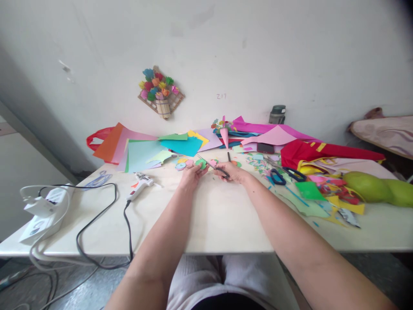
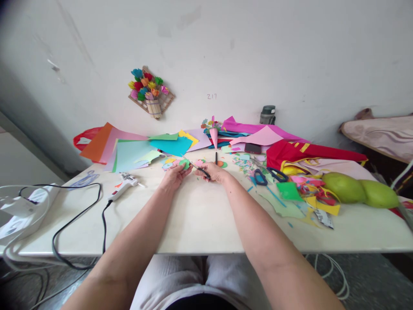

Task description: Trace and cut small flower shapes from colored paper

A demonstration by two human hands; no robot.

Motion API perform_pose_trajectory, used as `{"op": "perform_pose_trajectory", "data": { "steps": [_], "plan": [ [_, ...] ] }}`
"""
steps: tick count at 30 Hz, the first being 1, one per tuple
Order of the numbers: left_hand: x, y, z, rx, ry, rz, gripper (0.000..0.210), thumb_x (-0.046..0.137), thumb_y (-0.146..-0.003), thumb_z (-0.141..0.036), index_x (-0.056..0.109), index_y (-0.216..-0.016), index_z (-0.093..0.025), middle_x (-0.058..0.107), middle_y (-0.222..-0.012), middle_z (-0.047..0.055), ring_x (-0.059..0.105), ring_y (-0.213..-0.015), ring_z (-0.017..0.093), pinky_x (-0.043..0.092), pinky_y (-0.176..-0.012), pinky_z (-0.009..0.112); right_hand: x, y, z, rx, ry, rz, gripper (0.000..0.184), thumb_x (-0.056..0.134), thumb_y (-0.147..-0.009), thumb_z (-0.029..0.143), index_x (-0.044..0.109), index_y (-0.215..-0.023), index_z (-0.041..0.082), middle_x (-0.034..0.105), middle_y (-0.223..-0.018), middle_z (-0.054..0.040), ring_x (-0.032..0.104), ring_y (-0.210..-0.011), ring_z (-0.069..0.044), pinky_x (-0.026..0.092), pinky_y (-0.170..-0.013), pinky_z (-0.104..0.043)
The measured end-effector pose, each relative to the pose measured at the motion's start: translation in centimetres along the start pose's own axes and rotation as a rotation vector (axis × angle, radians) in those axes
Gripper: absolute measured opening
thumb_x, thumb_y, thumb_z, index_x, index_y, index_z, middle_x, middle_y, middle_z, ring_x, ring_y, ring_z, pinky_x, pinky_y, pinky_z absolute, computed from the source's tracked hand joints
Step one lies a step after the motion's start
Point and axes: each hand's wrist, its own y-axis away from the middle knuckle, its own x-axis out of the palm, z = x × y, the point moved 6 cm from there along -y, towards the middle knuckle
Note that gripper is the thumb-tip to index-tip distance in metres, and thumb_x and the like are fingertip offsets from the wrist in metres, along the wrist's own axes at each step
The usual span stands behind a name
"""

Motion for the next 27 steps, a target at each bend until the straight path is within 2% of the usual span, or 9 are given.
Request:
{"op": "perform_pose_trajectory", "data": {
  "steps": [7, 13, 27],
  "plan": [
    [0.26, 0.30, 0.06, -0.051, -0.092, 0.009, 0.016, 0.070, -0.063, -0.017, 0.060, -0.075, -0.011, 0.069, -0.075, 0.008, 0.067, -0.070, 0.019, 0.054, -0.065, 0.027, -0.02, -0.09, -0.02, -0.019, -0.006, 0.004, 0.027, 0.068, -0.063, 0.036, 0.052, -0.068, 0.015, 0.043, -0.045, 0.0069, 0.037, -0.036, -0.003, 0.027, -0.035, -0.015],
    [0.52, 0.69, -0.31, -0.049, -0.106, 0.001, 0.022, 0.072, -0.062, -0.023, 0.057, -0.075, -0.014, 0.069, -0.072, 0.006, 0.067, -0.066, 0.020, 0.054, -0.059, 0.028, -0.08, -0.27, -0.19, -0.012, -0.028, 0.006, 0.027, 0.068, -0.063, 0.036, 0.052, -0.066, 0.015, 0.043, -0.044, 0.0068, 0.035, -0.035, -0.003, 0.027, -0.034, -0.016],
    [0.12, 0.31, -0.21, -0.018, -0.080, -0.020, 0.018, 0.073, -0.060, -0.020, 0.061, -0.070, -0.011, 0.069, -0.072, 0.006, 0.067, -0.071, 0.019, 0.054, -0.063, 0.026, 0.02, -0.30, -0.35, 0.019, -0.094, 0.013, 0.028, 0.057, -0.072, 0.040, 0.050, -0.060, 0.015, 0.043, -0.042, 0.0048, 0.036, -0.034, -0.004, 0.027, -0.033, -0.017]
  ]
}}
